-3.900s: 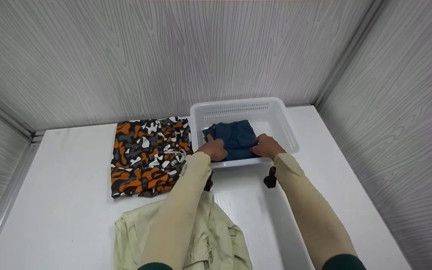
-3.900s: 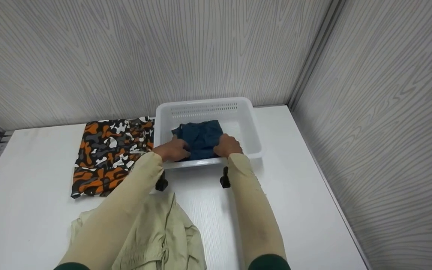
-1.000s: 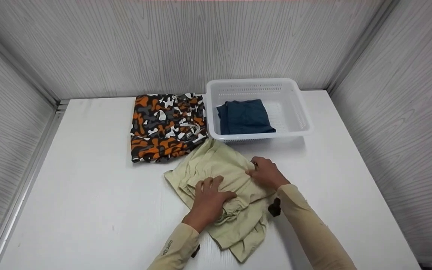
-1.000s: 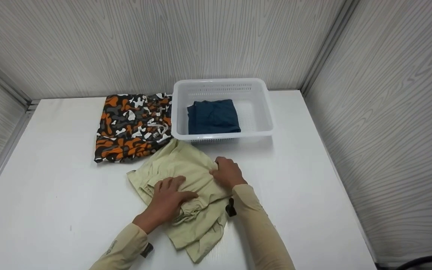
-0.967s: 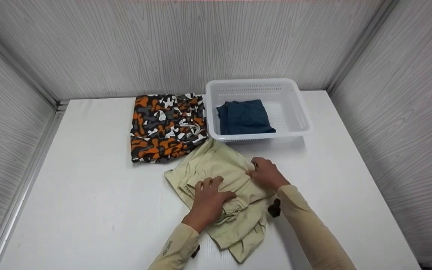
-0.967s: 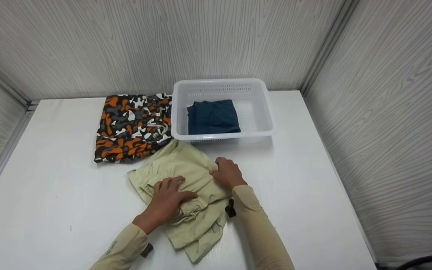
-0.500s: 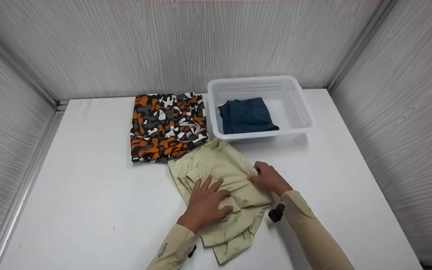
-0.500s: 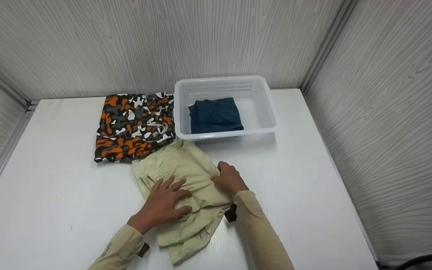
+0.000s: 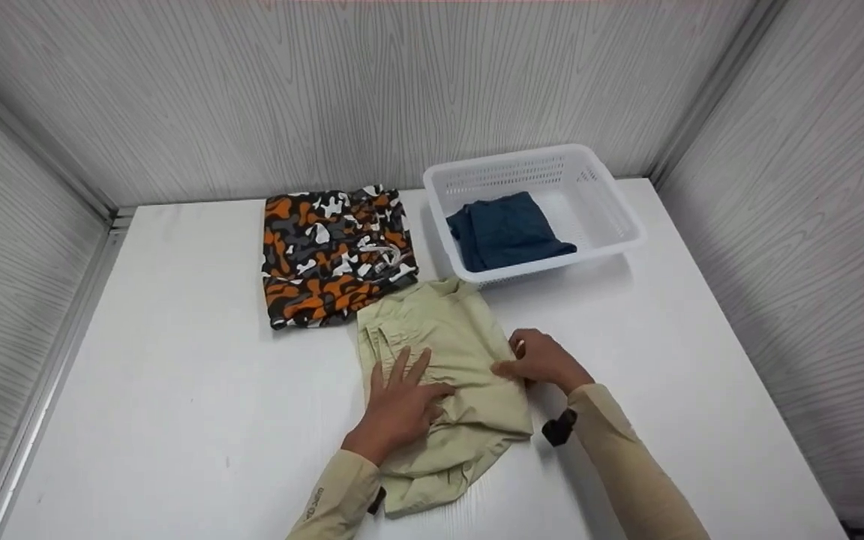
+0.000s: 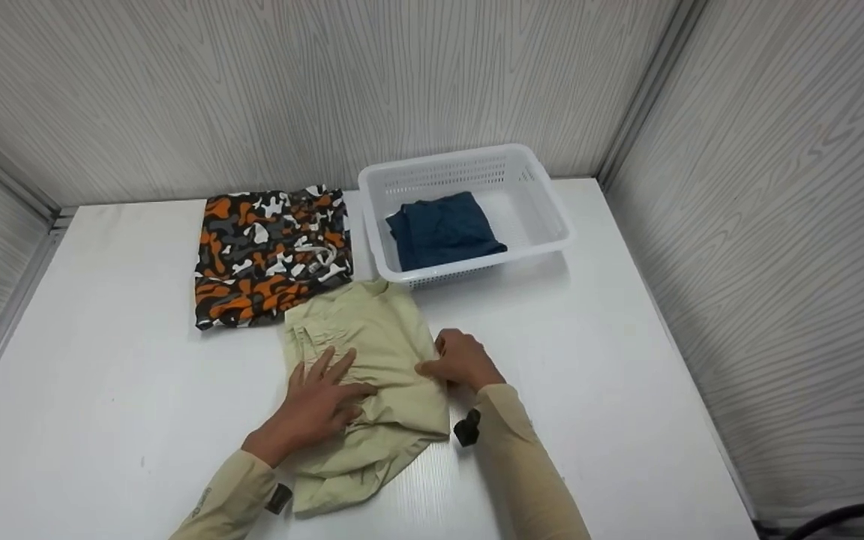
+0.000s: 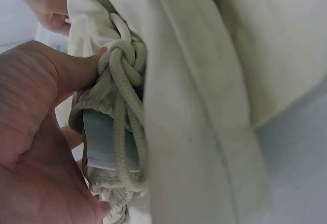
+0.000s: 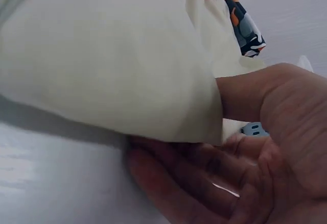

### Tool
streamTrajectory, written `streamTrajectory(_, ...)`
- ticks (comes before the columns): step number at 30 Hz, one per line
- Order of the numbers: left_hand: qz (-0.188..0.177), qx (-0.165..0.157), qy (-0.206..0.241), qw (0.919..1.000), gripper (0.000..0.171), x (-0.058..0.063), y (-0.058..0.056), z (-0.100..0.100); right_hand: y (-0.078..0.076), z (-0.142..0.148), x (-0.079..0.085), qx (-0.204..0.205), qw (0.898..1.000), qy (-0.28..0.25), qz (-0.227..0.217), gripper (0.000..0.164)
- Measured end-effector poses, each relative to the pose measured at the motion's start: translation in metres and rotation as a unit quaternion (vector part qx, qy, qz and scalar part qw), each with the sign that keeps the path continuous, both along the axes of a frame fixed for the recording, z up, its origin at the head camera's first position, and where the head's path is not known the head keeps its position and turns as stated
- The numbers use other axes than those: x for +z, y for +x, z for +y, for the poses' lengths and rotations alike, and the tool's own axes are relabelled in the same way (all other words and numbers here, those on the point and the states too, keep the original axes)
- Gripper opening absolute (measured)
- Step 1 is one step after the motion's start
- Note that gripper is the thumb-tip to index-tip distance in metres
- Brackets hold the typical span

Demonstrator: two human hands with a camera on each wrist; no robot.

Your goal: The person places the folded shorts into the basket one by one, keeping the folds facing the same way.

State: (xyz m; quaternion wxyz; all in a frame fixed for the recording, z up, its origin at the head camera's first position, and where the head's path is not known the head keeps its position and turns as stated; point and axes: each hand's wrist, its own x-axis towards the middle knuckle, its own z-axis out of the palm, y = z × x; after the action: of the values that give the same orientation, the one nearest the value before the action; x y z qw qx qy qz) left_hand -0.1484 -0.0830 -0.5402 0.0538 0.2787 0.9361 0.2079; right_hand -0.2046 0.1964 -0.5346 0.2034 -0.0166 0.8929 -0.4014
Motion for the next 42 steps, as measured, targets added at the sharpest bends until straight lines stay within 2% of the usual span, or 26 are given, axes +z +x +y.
streamTrajectory(4, -0.020, -0.006, 0.014, 0.9997, 0.031, 0.000, 0.001, -0.003, -0.003, -0.005, -0.001, -0.019, 0.999, -0.020, 0.029, 0.039)
streamTrajectory(8, -0.047, -0.015, 0.018, 0.9986, 0.032, 0.002, -0.002, -0.005, -0.004, -0.012, -0.008, -0.039, 0.996, -0.080, -0.007, 0.055)
streamTrajectory(11, -0.063, -0.024, 0.025, 0.9974, 0.031, 0.004, -0.006, -0.008, -0.006, -0.018, -0.011, -0.061, 0.983, -0.164, -0.050, 0.058)
streamTrajectory(15, -0.081, -0.040, 0.042, 0.9950, 0.027, 0.004, -0.012, -0.013, -0.005, -0.025, -0.009, -0.064, 0.962, -0.247, -0.096, 0.050)
streamTrajectory(19, -0.084, -0.044, 0.066, 0.9933, 0.028, 0.003, -0.016, -0.017, 0.000, -0.031, -0.005, -0.062, 0.962, -0.253, -0.085, 0.046)
streamTrajectory(22, -0.058, -0.018, 0.104, 0.9928, 0.039, 0.000, -0.016, -0.022, 0.004, -0.034, -0.005, -0.076, 0.962, -0.255, -0.063, 0.046)
streamTrajectory(25, -0.032, 0.067, 0.135, 0.9880, 0.059, -0.003, -0.011, -0.030, 0.008, -0.035, -0.012, -0.093, 0.957, -0.271, -0.048, 0.051)
streamTrajectory(26, -0.032, 0.107, 0.146, 0.9830, 0.065, -0.003, -0.010, -0.033, 0.010, -0.036, -0.014, -0.096, 0.954, -0.280, -0.042, 0.053)
streamTrajectory(28, -0.062, 0.186, 0.173, 0.9653, 0.076, -0.002, -0.007, -0.040, 0.013, -0.036, -0.020, -0.099, 0.949, -0.298, -0.031, 0.057)
streamTrajectory(29, -0.085, 0.219, 0.186, 0.9540, 0.080, -0.001, -0.007, -0.043, 0.014, -0.036, -0.022, -0.099, 0.946, -0.308, -0.026, 0.058)
streamTrajectory(31, -0.142, 0.262, 0.226, 0.9274, 0.087, 0.001, -0.008, -0.047, 0.017, -0.036, -0.026, -0.102, 0.940, -0.324, -0.018, 0.062)
streamTrajectory(34, -0.233, 0.287, 0.280, 0.8858, 0.096, 0.004, -0.015, -0.051, 0.019, -0.036, -0.029, -0.117, 0.931, -0.345, -0.025, 0.066)
streamTrajectory(36, -0.285, 0.296, 0.316, 0.8549, 0.100, 0.004, -0.021, -0.053, 0.021, -0.037, -0.031, -0.131, 0.925, -0.355, -0.041, 0.069)
streamTrajectory(39, -0.340, 0.306, 0.356, 0.8146, 0.097, 0.001, -0.028, -0.057, 0.024, -0.038, -0.035, -0.152, 0.918, -0.361, -0.063, 0.072)
streamTrajectory(40, -0.354, 0.302, 0.372, 0.8030, 0.091, 0.001, -0.029, -0.058, 0.025, -0.039, -0.036, -0.156, 0.916, -0.363, -0.068, 0.073)
streamTrajectory(41, -0.363, 0.297, 0.384, 0.7950, 0.084, 0.000, -0.030, -0.058, 0.025, -0.039, -0.037, -0.156, 0.916, -0.363, -0.070, 0.074)
streamTrajectory(42, -0.368, 0.289, 0.394, 0.7915, 0.077, -0.001, -0.031, -0.057, 0.026, -0.039, -0.038, -0.156, 0.916, -0.363, -0.071, 0.075)
